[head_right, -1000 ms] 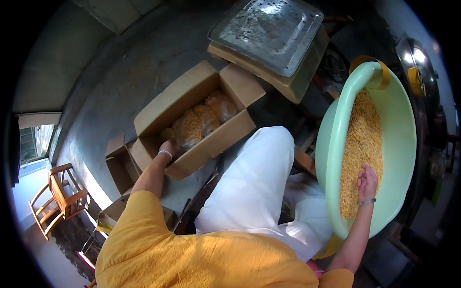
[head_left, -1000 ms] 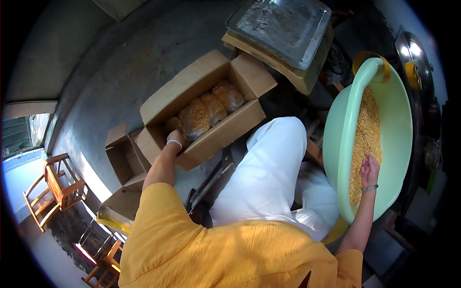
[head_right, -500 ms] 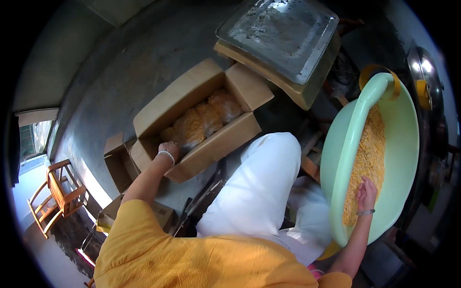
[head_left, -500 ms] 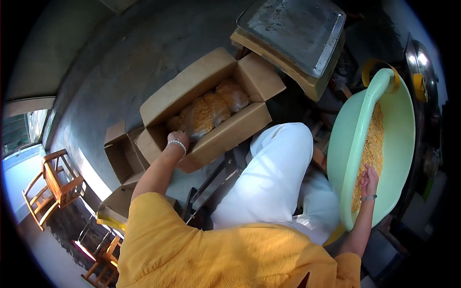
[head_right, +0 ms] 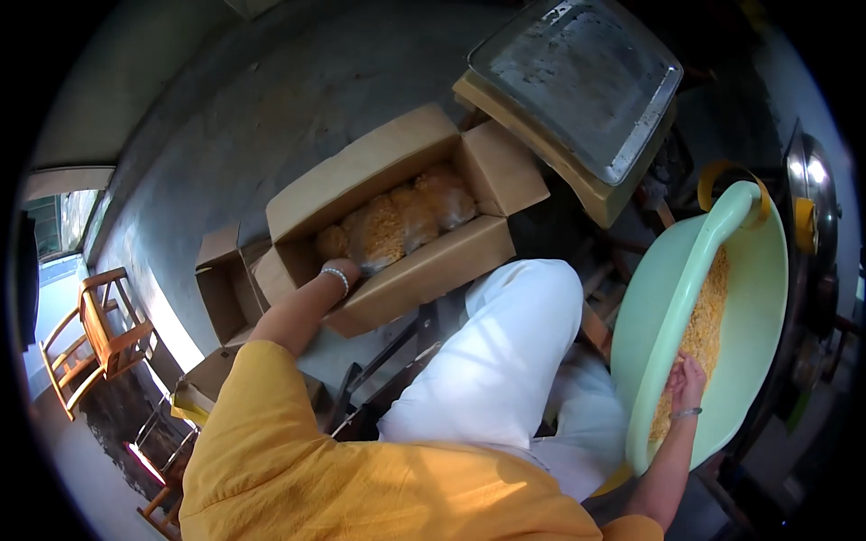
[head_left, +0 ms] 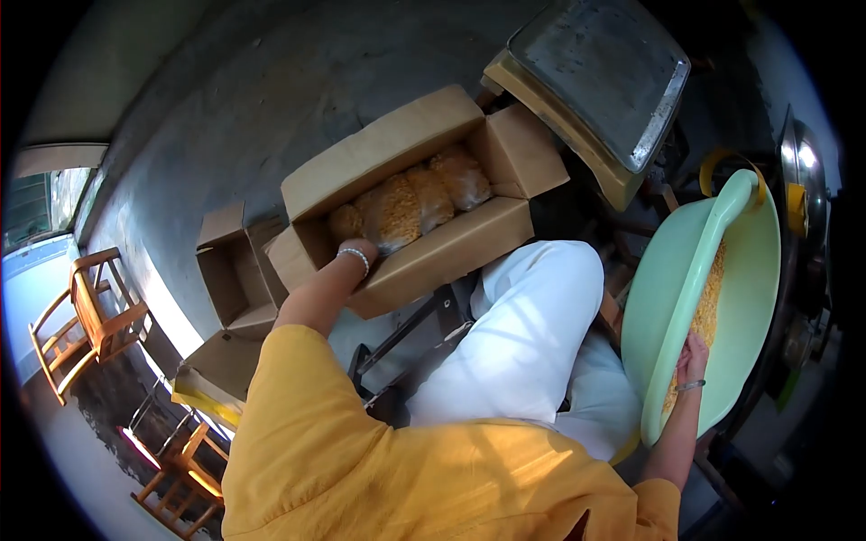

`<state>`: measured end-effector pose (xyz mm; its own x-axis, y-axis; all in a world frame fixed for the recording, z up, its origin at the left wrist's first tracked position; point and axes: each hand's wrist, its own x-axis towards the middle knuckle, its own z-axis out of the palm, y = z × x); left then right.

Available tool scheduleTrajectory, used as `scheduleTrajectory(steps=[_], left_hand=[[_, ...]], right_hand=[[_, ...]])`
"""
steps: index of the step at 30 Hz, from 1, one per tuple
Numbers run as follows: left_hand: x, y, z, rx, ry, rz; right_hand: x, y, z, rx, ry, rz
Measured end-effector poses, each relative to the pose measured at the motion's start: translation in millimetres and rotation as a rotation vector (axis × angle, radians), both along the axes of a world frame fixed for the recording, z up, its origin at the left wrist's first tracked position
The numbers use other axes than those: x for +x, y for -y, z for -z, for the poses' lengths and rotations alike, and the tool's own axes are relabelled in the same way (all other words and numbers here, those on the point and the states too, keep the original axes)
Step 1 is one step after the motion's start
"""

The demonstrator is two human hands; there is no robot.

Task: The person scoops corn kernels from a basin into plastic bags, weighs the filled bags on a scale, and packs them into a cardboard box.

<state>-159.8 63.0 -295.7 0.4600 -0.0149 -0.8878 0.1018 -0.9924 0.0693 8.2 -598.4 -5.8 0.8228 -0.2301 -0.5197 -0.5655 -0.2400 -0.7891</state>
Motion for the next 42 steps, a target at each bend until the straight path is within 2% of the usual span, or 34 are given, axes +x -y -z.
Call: scheduleTrajectory(steps=[3,6,9,12,13,16,19,22,25,28,31,34,35,37,39,41,42], left_hand=[[1.3,-3.4,12.1,0.038,-0.003,-0.170],[-0.5,-0.6,13.9,0.033,0.015,-0.167],[18.1,2.7,-45.2,-0.011,0.125,-0.119],[21.0,0.6,-43.8,-0.262,0.371,-0.283],[21.9,1.9,-37.6,-0.400,0.393,-0.352],[18.1,13.1,-7.5,-0.555,0.350,-0.500],[22.5,23.3,15.9,-0.516,0.324,-0.584],[38.5,30.8,11.3,-0.441,0.240,-0.537],[72.0,33.7,-36.8,-0.256,0.125,-0.273],[83.8,42.7,-41.1,-0.143,0.584,-0.207],[87.5,48.0,0.0,-0.141,0.777,0.016],[90.7,54.0,12.8,-0.113,0.752,-0.115],[95.0,55.5,12.9,-0.102,0.658,-0.134],[110.0,61.1,-23.7,-0.078,0.466,-0.175],[128.6,60.3,-4.9,-0.145,0.313,-0.225],[151.0,61.0,-7.4,-0.171,0.173,-0.228],[163.3,67.2,-24.4,-0.168,0.107,-0.206]], right_hand=[[6.2,-6.9,-5.0,0.012,0.022,-0.027],[3.6,-10.5,-7.3,0.051,0.032,-0.078],[-1.7,-7.4,5.9,0.094,0.056,-0.063],[-6.6,-11.7,21.6,0.047,0.093,0.062],[-5.4,-15.0,24.7,0.019,0.110,0.114],[-1.9,-19.9,8.5,0.071,0.068,0.002],[-1.4,-26.9,3.4,0.064,0.098,-0.006],[-2.1,-30.1,0.4,0.057,0.111,0.016],[-1.0,-24.0,-2.4,0.078,0.106,0.023],[0.6,-20.2,-0.7,0.069,0.124,0.009],[3.2,-23.5,4.2,0.054,0.115,0.012],[3.3,-23.9,7.4,0.082,0.107,-0.018],[2.5,-23.3,7.0,0.079,0.108,-0.017],[1.5,-24.7,4.1,0.073,0.109,-0.018],[0.8,-21.5,3.1,0.077,0.101,-0.042],[2.3,-19.8,4.9,0.077,0.101,-0.043],[2.2,-20.3,4.9,0.071,0.103,-0.030]])
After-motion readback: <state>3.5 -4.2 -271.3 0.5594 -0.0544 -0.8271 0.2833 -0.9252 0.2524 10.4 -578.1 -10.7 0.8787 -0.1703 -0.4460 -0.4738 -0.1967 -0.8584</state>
